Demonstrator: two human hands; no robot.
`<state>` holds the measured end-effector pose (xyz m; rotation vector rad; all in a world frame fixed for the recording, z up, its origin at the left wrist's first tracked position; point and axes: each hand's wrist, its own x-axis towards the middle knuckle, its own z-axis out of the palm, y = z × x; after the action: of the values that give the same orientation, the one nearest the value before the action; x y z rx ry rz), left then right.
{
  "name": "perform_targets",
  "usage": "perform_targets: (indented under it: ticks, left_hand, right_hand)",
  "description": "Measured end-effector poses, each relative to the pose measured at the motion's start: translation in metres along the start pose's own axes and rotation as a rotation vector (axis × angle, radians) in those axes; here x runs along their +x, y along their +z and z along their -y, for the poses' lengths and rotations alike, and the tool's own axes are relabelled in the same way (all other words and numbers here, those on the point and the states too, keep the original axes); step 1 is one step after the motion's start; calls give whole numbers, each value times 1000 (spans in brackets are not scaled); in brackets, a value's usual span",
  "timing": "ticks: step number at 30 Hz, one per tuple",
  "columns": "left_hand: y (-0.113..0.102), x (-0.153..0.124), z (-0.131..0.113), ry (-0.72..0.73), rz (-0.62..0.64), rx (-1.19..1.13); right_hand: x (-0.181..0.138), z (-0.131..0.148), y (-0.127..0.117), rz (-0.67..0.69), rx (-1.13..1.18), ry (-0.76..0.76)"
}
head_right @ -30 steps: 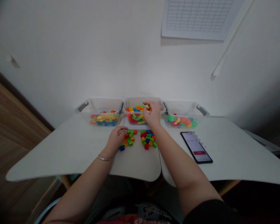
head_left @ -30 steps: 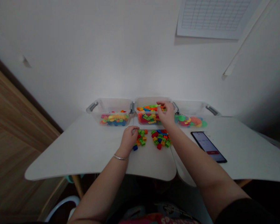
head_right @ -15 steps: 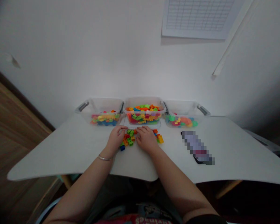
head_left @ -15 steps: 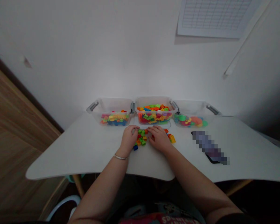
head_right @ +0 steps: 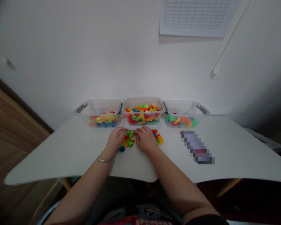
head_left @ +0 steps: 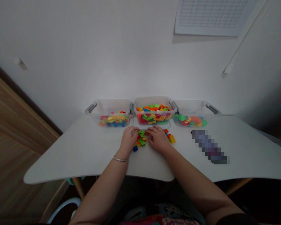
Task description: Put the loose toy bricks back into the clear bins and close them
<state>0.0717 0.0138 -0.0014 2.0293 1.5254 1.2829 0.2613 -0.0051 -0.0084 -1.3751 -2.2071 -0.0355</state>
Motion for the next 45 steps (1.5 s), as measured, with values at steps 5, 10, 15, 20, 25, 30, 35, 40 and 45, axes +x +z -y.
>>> perform_targets:
  ticks: [5,10,15,20,25,30,35,40,45]
  left_hand:
    - [0,1,-1,-5,-4,-6]
    - [1,1,0,-5,3,-8]
    - [2,1,1,-11,7,-13]
    - [1,1,1,-11,12,-16]
    - [1,1,1,-14,17,-26]
    - [3,1,4,-25,31,-31]
    - [2,0,4,-28,28,-13]
    - [0,-1,2,-19,35,0]
    - [0,1,3,-26,49,3]
  right_hand:
    - [-3,2,-2,-106,-11,46]
    - [-2,2,0,-77,-37,55]
    - [-2,2,4,-68,-54,76]
    - [-2,3,1,-99,-48,93]
    - [-3,3,-6,-167,41,142]
    - [-1,-1,-14,-339,197,200]
    - [17,-7,-44,-595,257,221]
    - [65,-33,-78,-665,305,243]
    - [121,-65,-90,-576,354,306]
